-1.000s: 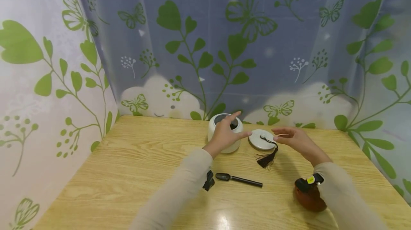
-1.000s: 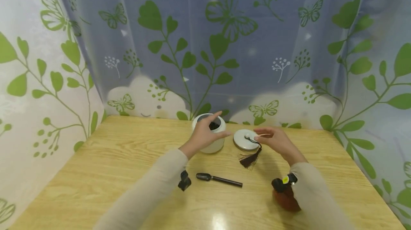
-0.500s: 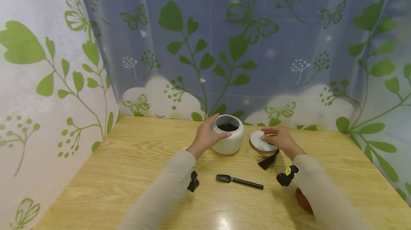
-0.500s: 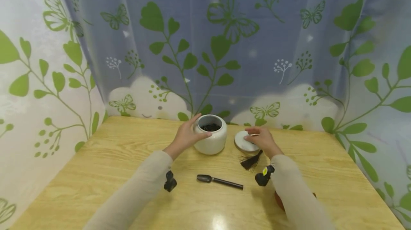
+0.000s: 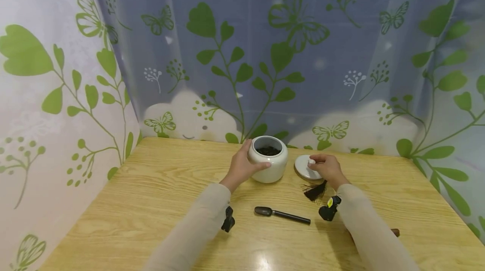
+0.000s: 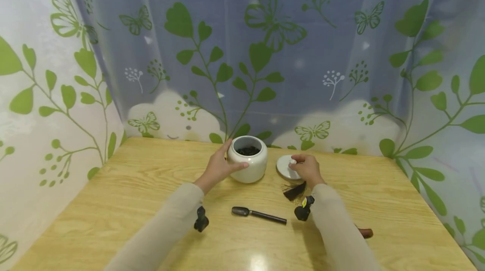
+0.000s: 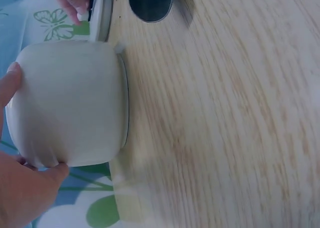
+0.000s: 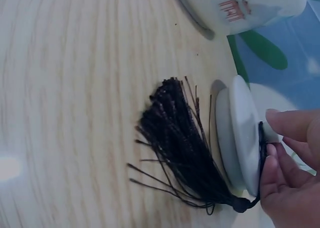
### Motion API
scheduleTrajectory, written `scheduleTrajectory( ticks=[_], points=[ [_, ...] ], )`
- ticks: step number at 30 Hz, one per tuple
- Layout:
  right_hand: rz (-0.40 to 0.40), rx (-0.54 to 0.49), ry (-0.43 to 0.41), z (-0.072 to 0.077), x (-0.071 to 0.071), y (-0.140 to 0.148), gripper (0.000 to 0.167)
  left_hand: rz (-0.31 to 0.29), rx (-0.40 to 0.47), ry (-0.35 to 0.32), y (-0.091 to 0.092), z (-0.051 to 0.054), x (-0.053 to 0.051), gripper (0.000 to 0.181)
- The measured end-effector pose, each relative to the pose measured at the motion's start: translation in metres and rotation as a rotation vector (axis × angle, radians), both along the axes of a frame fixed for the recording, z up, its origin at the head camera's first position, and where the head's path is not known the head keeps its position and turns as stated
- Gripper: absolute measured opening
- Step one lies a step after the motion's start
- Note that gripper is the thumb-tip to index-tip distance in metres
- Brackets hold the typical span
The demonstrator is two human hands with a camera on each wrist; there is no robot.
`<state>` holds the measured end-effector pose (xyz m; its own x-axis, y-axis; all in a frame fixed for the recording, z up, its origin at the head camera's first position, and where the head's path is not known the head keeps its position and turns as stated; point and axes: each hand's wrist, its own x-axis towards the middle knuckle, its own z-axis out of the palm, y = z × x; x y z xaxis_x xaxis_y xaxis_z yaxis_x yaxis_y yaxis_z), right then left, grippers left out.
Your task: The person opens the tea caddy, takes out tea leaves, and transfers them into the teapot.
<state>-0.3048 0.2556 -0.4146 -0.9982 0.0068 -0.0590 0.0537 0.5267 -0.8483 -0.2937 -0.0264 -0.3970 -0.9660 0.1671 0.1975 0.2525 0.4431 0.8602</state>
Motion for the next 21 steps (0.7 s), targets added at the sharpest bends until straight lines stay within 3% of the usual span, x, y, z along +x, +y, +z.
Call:
scheduleTrajectory(
  ticks=[10,21],
  points=[
    [-0.105,0.084,0.08,-0.011,-0.005,-0.004,0.037,0.011,0.006,-0.038,-0.001,-0.005,-0.002,0.105],
    [-0.13,0.121,0.113,-0.012,-0.005,-0.005,0.033,0.014,-0.002,-0.038,-0.002,-0.001,-0.001,0.103]
  ],
)
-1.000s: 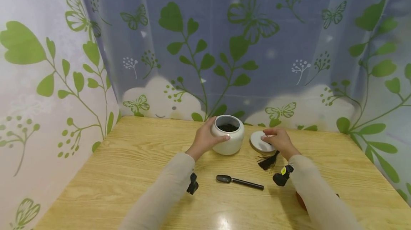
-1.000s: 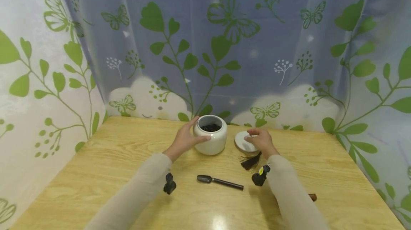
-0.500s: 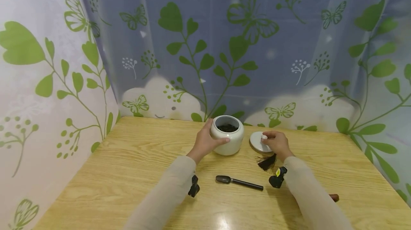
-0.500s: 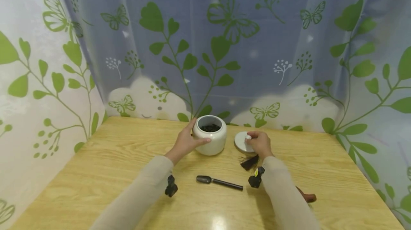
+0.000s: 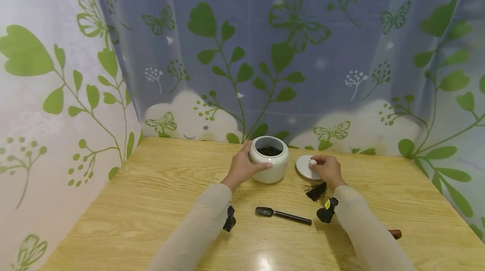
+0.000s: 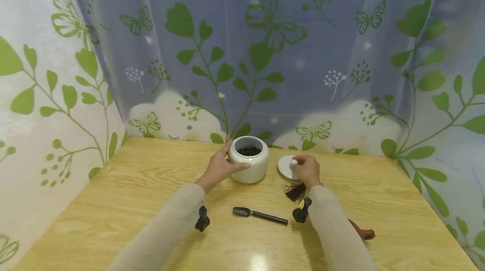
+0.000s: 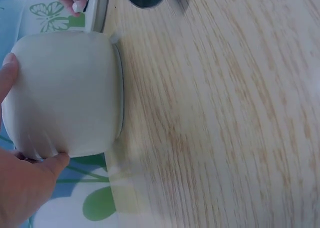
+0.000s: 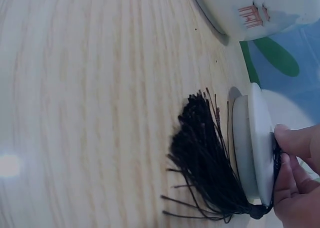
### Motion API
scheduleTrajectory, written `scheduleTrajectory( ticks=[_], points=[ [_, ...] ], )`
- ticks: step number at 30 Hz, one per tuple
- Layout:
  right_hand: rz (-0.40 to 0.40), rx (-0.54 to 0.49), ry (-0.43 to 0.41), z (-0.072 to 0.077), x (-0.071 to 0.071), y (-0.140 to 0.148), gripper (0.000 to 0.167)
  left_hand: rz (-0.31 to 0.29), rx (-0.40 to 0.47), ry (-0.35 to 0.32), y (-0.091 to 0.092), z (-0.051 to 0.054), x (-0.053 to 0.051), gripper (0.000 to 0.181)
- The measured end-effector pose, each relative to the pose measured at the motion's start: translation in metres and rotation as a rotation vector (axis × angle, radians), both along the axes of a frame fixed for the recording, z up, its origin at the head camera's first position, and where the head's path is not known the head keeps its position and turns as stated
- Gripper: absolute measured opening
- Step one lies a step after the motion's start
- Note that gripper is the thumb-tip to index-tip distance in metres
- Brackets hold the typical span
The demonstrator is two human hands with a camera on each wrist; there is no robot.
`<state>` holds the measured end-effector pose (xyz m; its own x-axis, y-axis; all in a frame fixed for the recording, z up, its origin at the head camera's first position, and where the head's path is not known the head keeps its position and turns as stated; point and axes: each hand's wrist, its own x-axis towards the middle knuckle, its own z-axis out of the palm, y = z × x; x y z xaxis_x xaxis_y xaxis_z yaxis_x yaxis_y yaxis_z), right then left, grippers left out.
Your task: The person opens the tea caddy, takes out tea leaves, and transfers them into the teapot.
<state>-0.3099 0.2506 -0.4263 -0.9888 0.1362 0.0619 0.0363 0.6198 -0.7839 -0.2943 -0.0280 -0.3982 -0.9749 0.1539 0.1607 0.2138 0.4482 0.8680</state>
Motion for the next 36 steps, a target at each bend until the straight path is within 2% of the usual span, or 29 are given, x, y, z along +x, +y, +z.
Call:
scheduleTrajectory(
  ticks=[8,13,23,29,36],
  points=[
    [-0.003,0.044,0.04,0.013,0.002,-0.001,0.032,-0.007,0.002,0.004,-0.001,0.001,0.001,0.103],
    [0.023,0.016,0.05,0.026,0.003,-0.001,0.034,-0.005,0.006,-0.003,-0.001,-0.001,0.0,0.103],
    [0.064,-0.026,0.134,0.057,0.007,-0.008,0.034,-0.009,0.02,-0.009,-0.002,0.0,0.001,0.103],
    [0.071,-0.036,0.1,0.074,0.009,-0.017,0.037,-0.003,0.008,0.008,-0.002,0.0,0.001,0.104],
    [0.106,-0.071,0.131,0.087,0.009,-0.038,0.034,-0.002,0.002,0.015,-0.002,-0.001,0.001,0.104]
  ],
)
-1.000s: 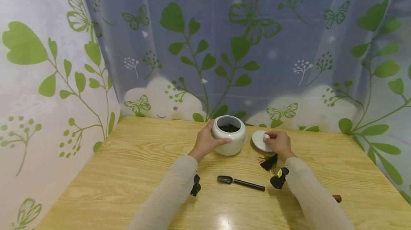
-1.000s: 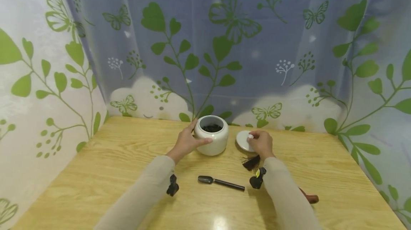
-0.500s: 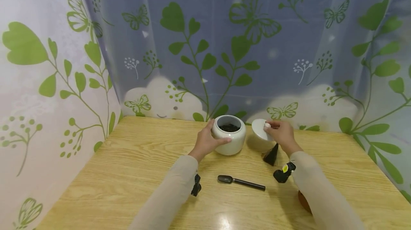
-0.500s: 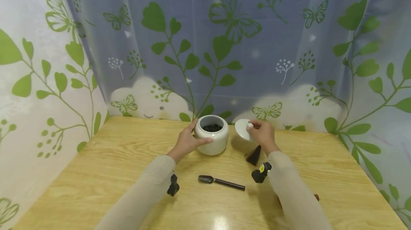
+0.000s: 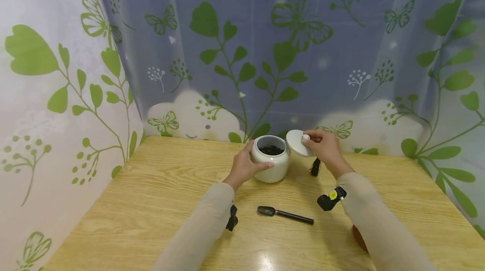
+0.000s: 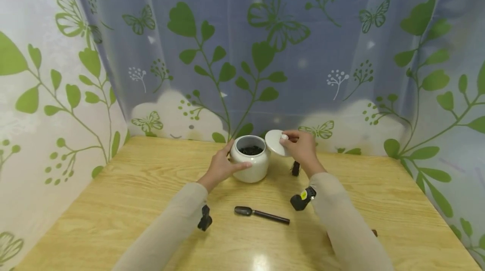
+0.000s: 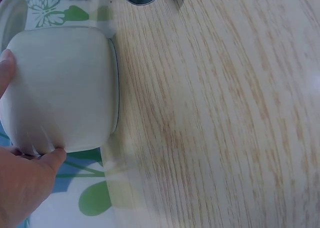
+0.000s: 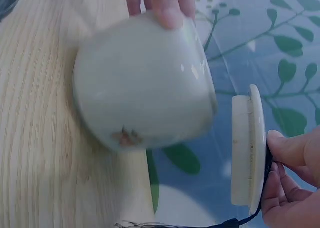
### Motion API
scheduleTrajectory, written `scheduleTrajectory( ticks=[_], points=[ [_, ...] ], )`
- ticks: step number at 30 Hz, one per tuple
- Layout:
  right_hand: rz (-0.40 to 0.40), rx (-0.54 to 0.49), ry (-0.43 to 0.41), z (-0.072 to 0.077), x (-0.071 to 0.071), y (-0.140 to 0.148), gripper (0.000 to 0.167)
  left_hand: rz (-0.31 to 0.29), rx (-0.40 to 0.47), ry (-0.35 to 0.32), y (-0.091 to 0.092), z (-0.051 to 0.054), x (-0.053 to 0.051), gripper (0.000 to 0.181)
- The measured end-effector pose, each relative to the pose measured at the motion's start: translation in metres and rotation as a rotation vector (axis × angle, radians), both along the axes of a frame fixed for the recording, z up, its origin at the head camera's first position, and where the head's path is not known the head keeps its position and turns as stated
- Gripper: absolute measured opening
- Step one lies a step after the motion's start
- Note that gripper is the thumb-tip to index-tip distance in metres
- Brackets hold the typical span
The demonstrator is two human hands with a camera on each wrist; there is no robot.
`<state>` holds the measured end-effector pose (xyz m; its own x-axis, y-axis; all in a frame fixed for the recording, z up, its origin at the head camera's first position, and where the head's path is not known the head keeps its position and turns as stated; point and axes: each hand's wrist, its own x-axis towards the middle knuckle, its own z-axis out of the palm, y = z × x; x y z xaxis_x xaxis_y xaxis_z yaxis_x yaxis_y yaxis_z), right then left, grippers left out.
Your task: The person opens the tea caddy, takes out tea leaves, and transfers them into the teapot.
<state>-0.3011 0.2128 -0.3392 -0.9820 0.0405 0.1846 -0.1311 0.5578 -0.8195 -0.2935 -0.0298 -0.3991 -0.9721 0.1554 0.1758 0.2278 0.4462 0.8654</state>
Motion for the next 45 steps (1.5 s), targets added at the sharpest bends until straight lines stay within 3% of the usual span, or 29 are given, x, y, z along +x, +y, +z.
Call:
scheduleTrajectory(
  ticks=[7,21,30,40,45],
  points=[
    [0.054,-0.025,-0.009,0.007,-0.002,-0.023,0.033,0.001,-0.004,-0.005,0.001,-0.001,-0.001,0.103],
    [0.089,0.116,0.049,0.008,-0.012,-0.063,0.029,-0.001,-0.03,-0.037,0.001,-0.001,0.0,0.104],
    [0.096,0.182,0.077,0.009,-0.017,-0.072,0.029,-0.01,-0.018,-0.03,0.0,-0.002,-0.001,0.102],
    [0.127,0.163,0.033,0.009,-0.013,-0.081,0.031,-0.021,-0.012,-0.04,-0.001,0.001,-0.002,0.102],
    [0.144,0.177,0.049,0.007,-0.011,-0.083,0.03,-0.024,-0.011,-0.033,0.0,0.001,-0.001,0.102]
  ],
)
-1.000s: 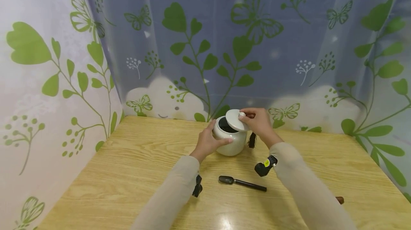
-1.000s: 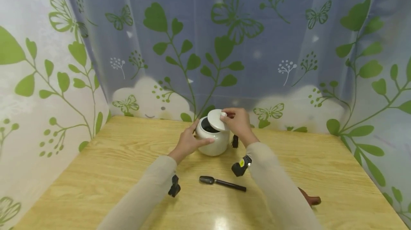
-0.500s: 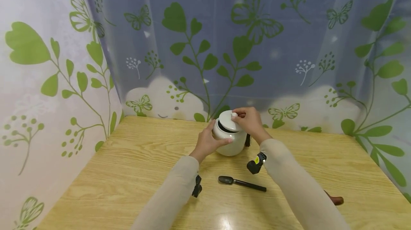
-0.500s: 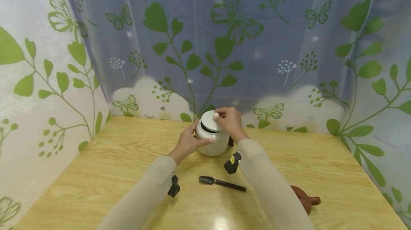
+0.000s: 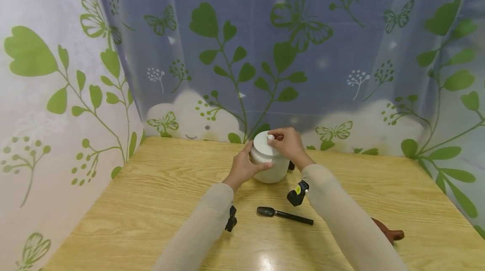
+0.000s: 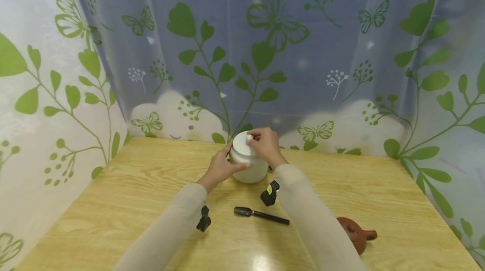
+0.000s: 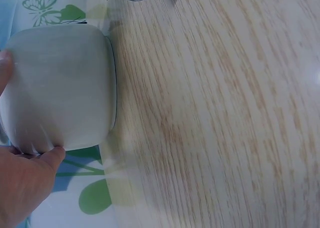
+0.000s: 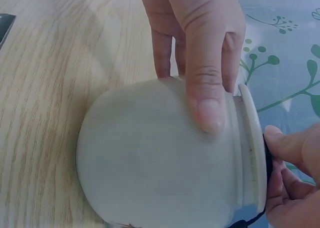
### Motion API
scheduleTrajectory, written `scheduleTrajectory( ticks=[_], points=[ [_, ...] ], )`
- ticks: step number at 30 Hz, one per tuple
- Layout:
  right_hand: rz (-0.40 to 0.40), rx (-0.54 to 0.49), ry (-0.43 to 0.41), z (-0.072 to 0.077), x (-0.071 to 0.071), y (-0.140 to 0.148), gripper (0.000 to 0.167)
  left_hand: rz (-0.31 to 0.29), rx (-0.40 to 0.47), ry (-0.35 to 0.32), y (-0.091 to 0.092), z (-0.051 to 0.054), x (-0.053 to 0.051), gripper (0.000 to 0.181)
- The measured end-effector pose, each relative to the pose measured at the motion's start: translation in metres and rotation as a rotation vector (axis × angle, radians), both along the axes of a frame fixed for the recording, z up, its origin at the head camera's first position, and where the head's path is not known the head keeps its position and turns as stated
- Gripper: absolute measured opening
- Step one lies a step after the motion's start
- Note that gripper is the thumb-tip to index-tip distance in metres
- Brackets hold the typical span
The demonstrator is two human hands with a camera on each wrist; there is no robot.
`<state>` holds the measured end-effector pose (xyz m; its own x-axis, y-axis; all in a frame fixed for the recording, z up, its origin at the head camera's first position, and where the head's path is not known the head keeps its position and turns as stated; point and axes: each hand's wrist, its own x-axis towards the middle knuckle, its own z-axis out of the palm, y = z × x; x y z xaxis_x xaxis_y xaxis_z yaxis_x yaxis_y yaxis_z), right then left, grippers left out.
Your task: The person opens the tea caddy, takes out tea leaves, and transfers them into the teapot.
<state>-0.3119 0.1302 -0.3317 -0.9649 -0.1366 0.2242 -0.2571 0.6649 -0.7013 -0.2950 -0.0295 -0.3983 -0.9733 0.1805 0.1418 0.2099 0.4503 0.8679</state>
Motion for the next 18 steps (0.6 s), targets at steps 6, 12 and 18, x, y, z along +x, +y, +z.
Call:
scheduleTrajectory(
  ticks=[6,12,18],
  points=[
    [0.02,0.028,0.034,0.0011,-0.0001,0.0011,0.029,-0.001,0.001,0.011,0.0001,-0.0009,-0.0005,0.102],
    [0.042,0.053,0.038,0.0015,-0.0032,0.0028,0.027,0.002,0.002,0.017,-0.0003,-0.0028,-0.0021,0.101],
    [0.035,0.034,0.011,-0.0031,-0.0041,0.0024,0.028,0.0,0.01,0.013,-0.0014,-0.0033,-0.0005,0.101]
  ],
)
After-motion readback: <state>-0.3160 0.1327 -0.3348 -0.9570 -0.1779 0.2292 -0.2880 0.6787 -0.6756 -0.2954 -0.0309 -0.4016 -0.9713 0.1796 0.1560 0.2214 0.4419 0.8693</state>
